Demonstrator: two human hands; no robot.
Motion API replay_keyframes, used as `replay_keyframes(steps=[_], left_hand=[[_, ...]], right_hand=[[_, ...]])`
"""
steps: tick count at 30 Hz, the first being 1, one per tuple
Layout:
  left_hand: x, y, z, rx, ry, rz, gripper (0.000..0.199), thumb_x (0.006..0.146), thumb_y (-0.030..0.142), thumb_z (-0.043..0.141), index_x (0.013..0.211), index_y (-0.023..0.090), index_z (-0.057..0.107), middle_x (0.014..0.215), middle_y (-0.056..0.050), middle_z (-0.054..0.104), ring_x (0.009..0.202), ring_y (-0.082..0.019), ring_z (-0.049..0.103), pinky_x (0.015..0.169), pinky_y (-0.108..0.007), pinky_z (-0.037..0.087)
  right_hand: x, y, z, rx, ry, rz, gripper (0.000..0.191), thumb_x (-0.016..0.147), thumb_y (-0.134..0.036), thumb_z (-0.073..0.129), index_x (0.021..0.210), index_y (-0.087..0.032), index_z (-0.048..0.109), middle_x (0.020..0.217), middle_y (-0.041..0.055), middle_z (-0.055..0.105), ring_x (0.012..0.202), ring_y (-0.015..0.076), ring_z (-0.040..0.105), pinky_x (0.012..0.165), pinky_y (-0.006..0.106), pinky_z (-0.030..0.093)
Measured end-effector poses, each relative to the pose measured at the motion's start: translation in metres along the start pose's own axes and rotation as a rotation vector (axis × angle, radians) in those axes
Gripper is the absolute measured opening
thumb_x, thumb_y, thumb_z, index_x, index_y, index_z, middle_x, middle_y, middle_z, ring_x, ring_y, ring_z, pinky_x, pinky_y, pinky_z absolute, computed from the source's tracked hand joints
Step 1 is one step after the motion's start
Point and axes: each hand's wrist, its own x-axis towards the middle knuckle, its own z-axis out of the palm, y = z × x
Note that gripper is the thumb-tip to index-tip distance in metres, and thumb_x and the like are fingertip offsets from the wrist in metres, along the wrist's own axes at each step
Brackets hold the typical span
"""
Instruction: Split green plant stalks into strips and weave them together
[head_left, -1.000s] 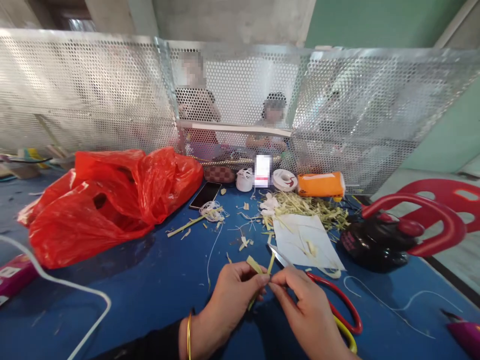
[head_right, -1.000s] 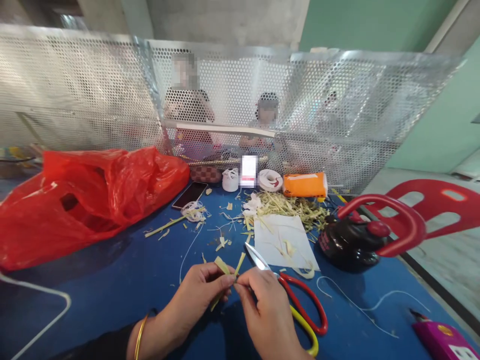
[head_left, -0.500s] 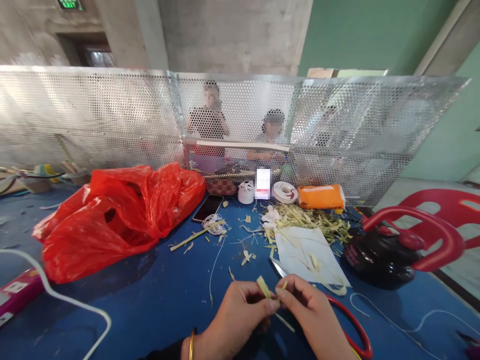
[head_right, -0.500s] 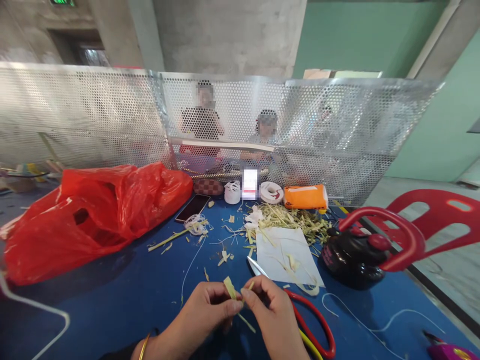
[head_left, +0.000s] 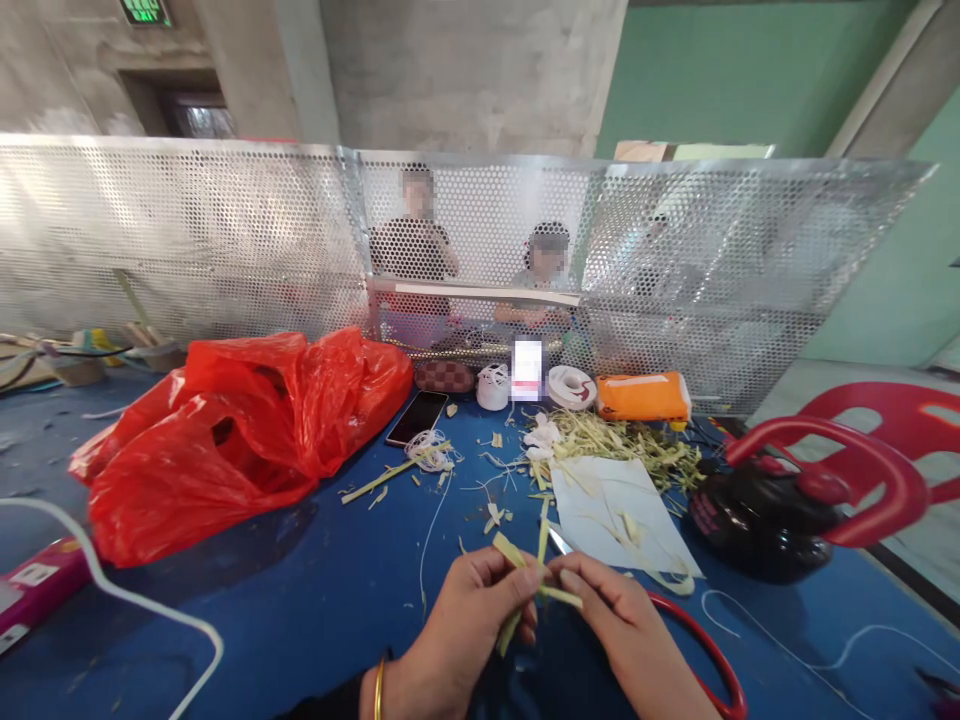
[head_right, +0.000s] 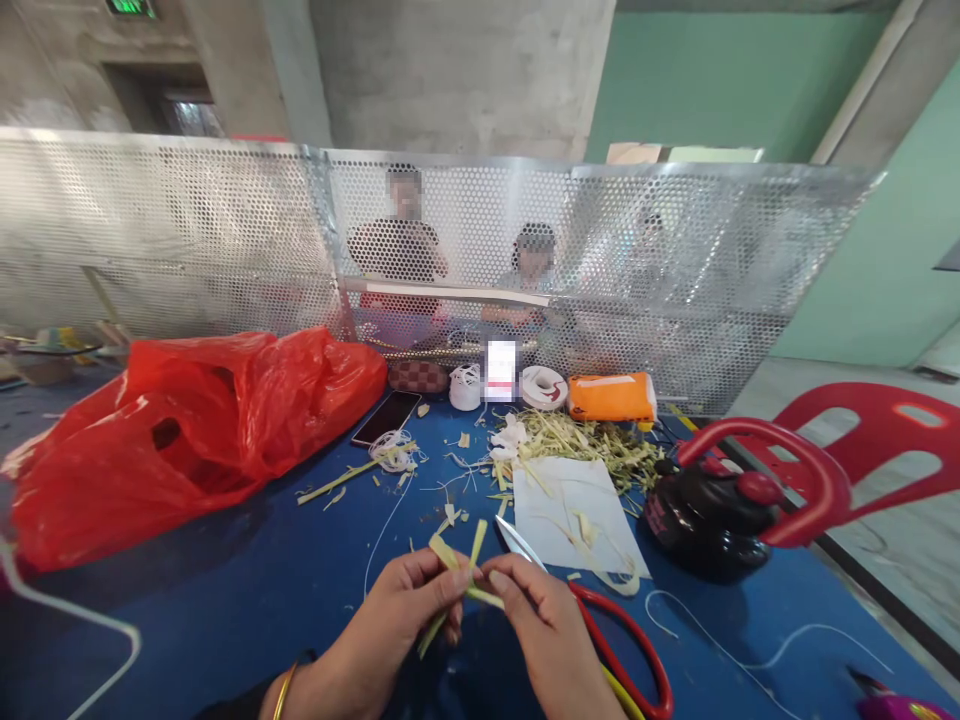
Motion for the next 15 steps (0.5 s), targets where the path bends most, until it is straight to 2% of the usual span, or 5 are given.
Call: replay_keyframes(steps=[2, 4, 8, 11, 15], left_hand=[[0.0, 0.001, -0.001, -0.06, 0.028, 0.032, 0.036, 0.067, 0.046, 0.074, 0.076, 0.012, 0.064, 0.053, 0.003, 0.054, 0.048, -0.007, 0.048, 0.052, -0.02, 0.038], [0.0, -0.001, -0.001, -0.105, -0.014, 0.022, 0.035, 0.068, 0.044, 0.075, 0.078, 0.012, 0.062, 0.054, 0.003, 0.054, 0.048, -0.007, 0.047, 0.052, -0.02, 0.039], [0.0, -0.006, -0.002, -0.171, -0.105, -0.027, 0.036, 0.064, 0.042, 0.078, 0.077, 0.014, 0.058, 0.054, 0.004, 0.053, 0.047, -0.007, 0.047, 0.05, -0.02, 0.039], [-0.001, -0.005, -0.002, -0.136, -0.127, -0.055, 0.04, 0.066, 0.047, 0.075, 0.077, 0.016, 0.055, 0.056, 0.003, 0.055, 0.047, -0.007, 0.049, 0.049, -0.02, 0.041], [0.004, -0.008, -0.003, -0.021, -0.129, -0.097, 0.05, 0.054, 0.052, 0.079, 0.078, 0.016, 0.055, 0.053, 0.002, 0.058, 0.039, -0.007, 0.049, 0.04, -0.019, 0.035]], right_hand=[[0.0, -0.001, 0.001, -0.005, -0.064, -0.017, 0.023, 0.085, -0.04, 0.057, 0.086, -0.021, 0.069, 0.086, 0.0041, 0.071, 0.087, 0.0232, 0.064, 0.082, 0.03, 0.047], [-0.002, 0.0, 0.002, -0.022, -0.074, -0.029, 0.019, 0.084, -0.037, 0.06, 0.089, -0.021, 0.069, 0.091, 0.0049, 0.072, 0.09, 0.0237, 0.065, 0.085, 0.03, 0.046], [-0.004, 0.002, 0.005, -0.026, -0.06, -0.043, 0.02, 0.085, -0.038, 0.06, 0.08, -0.02, 0.068, 0.081, 0.0038, 0.072, 0.082, 0.0217, 0.065, 0.079, 0.028, 0.049], [-0.006, 0.004, 0.005, -0.093, -0.049, -0.079, 0.022, 0.087, -0.037, 0.057, 0.078, -0.02, 0.066, 0.076, 0.0031, 0.071, 0.076, 0.0202, 0.064, 0.073, 0.027, 0.049], [-0.008, 0.01, 0.002, -0.387, -0.023, -0.286, 0.013, 0.085, -0.025, 0.055, 0.078, -0.022, 0.066, 0.078, 0.0042, 0.068, 0.075, 0.0208, 0.062, 0.069, 0.028, 0.048]])
